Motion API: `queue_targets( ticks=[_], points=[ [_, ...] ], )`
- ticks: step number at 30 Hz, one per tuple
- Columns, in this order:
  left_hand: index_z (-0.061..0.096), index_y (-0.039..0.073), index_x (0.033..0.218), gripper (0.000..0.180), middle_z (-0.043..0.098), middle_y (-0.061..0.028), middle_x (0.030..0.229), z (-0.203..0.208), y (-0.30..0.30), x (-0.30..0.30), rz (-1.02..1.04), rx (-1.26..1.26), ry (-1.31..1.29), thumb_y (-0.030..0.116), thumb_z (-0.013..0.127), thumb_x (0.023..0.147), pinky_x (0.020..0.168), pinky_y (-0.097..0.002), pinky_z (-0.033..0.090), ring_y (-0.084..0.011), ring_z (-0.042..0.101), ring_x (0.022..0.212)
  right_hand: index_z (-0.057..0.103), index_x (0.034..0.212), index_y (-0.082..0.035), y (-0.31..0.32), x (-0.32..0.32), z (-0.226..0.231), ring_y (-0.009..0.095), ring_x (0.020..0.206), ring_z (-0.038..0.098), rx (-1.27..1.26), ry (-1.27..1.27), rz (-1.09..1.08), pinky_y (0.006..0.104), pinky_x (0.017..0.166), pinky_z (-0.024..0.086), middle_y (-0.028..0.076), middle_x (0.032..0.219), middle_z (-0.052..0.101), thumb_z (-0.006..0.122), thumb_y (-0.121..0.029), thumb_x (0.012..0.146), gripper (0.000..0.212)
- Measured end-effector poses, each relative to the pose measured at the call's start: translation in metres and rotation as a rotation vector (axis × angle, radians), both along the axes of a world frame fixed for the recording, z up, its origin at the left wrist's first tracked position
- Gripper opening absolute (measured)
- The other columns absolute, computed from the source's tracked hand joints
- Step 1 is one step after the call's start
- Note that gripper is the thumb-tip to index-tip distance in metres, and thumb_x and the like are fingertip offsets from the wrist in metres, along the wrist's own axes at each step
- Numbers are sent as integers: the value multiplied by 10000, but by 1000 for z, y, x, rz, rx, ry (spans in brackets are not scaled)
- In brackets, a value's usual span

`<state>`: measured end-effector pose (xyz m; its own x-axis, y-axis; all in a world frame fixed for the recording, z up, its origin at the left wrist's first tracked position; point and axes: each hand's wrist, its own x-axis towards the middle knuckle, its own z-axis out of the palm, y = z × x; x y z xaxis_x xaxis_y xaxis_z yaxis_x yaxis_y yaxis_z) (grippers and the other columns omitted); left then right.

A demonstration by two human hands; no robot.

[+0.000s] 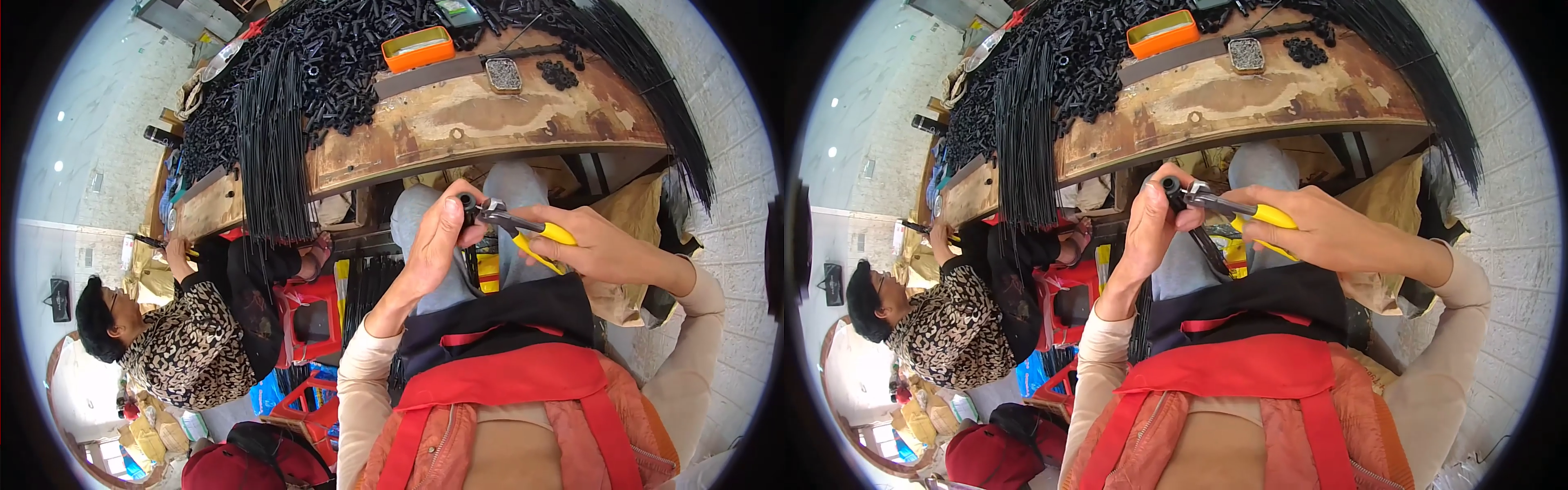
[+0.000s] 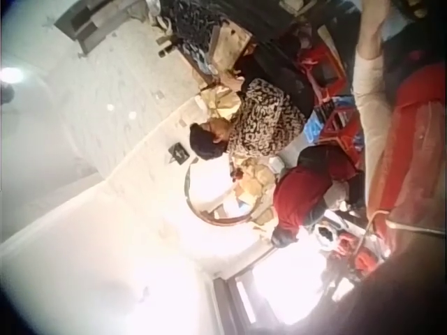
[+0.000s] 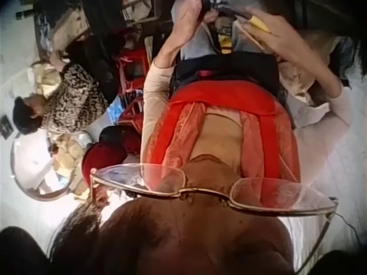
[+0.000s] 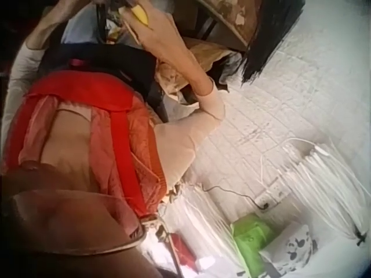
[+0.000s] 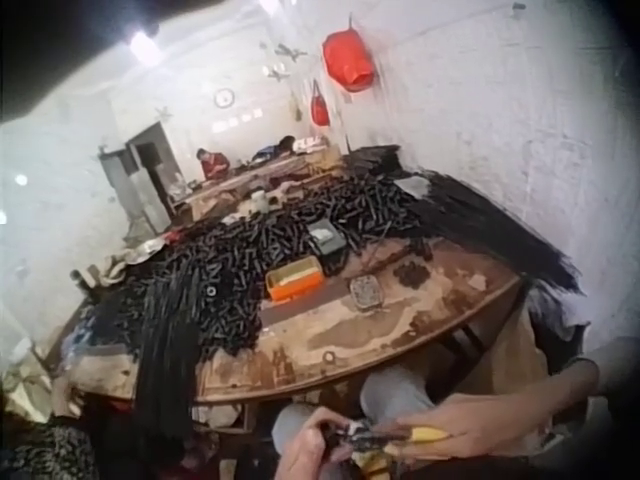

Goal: Assembling and organizing bundles of black electrical wires using pliers and an assembly jig on a workbench.

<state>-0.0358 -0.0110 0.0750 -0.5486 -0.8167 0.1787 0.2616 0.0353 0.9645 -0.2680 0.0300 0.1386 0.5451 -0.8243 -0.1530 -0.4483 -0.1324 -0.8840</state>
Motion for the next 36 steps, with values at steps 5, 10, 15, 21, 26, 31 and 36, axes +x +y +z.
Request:
queue_targets(
  ticks=[5, 10, 15, 21, 26, 31, 36],
  points=[
    [483, 20, 998, 536, 381, 31, 659, -1, 1, 0, -24, 2, -24, 520, 291, 1025, 549, -235, 232, -66, 300, 608, 500, 1304, -54, -6, -3, 28, 199, 654, 642, 135, 69, 43, 330, 646, 486, 120, 816, 674, 513, -279, 978, 397],
    [487, 33, 997, 545, 394, 31, 668, 5, 8, 4, -9, -86, -84, 539, 288, 1017, 553, -232, 243, -66, 308, 613, 518, 1228, -18, -7, 3, 42, 180, 567, 623, 352, 108, 55, 309, 558, 497, 81, 714, 610, 483, -311, 996, 376],
    [501, 31, 994, 566, 418, 29, 678, 9, 15, 8, 40, -70, -151, 559, 298, 1007, 560, -223, 252, -61, 331, 624, 507, 1182, 7, -19, 1, 33, 182, 545, 613, 791, -43, 97, 295, 523, 496, 89, 694, 581, 467, -304, 1006, 360],
    [515, 19, 1003, 575, 413, 27, 695, 7, 10, 17, -13, -17, -53, 558, 313, 1006, 567, -223, 254, -61, 337, 633, 502, 1233, -13, -4, 9, 29, 194, 552, 619, 808, -168, 73, 305, 534, 505, 131, 738, 602, 464, -349, 997, 412],
    [520, 20, 995, 568, 403, 24, 711, 15, 10, 9, -63, -73, -110, 545, 304, 1012, 568, -235, 262, -68, 334, 635, 480, 1314, -57, 2, 0, 39, 230, 552, 604, 130, 185, 78, 324, 547, 473, 141, 651, 578, 528, -276, 969, 412],
    [530, 2, 1016, 622, 423, 19, 704, 21, 21, 8, -67, -74, -156, 582, 306, 994, 575, -238, 268, -65, 336, 637, 479, 1304, -43, 1, 4, 73, 304, 721, 638, 297, 421, 79, 363, 671, 486, 196, 787, 608, 530, -193, 955, 383],
    [589, 10, 1111, 597, 452, 22, 683, 45, -3, 22, 276, -173, -167, 547, 353, 1000, 557, -222, 347, -84, 453, 604, 475, 1338, -87, -26, -16, -5, 291, 727, 650, -327, 130, 7, 376, 660, 501, 177, 917, 647, 568, -297, 944, 457]
  ],
)
